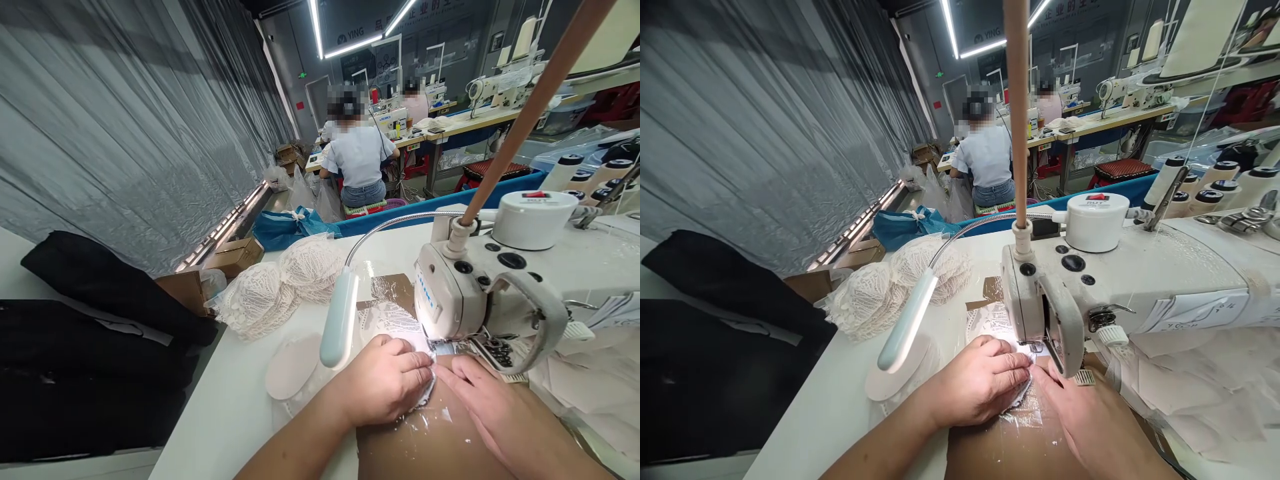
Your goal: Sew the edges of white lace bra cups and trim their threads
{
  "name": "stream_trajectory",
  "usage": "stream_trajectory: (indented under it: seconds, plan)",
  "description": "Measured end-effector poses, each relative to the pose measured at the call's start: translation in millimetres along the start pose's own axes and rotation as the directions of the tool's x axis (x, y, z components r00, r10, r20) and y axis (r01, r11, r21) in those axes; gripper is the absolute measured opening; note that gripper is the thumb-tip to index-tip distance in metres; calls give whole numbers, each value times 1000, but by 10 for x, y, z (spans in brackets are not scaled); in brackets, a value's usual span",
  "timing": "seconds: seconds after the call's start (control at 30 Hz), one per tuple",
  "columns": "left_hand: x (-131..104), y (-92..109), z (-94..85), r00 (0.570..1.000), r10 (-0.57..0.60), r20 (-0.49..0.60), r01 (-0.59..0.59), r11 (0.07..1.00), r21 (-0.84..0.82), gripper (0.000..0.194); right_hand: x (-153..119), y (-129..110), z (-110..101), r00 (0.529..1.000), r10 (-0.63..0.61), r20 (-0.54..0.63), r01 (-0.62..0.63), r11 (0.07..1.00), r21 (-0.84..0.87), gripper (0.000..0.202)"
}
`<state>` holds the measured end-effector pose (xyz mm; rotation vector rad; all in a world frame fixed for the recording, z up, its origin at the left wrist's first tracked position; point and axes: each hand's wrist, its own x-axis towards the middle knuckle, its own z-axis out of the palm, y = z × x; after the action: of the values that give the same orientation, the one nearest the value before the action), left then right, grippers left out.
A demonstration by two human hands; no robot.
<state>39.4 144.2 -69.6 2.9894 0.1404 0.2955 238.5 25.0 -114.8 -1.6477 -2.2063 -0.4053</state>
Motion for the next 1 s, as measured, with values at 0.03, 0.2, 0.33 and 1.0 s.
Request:
stream_trajectory:
  seconds: [0.03,0.2,0.33,1.0]
  plan:
    - [4,0,-3,1000,4,-4,-4,1000,3,29,6,-3,-5,1000,-7,-2,7,1000,-3,56]
    - [29,24,4,1000,-22,2,22,999,32,28,-5,-27,19,1000,7,-21,-8,999,-51,56]
    - [36,44,17,998,-69,0,69,997,21,31,-31,-34,73,998,62,-19,-64,993,-98,58]
    - [-24,-31,47,998,-58,30,62,986,-156,24,-111,24,-107,989,-17,144,-25,957,288,36]
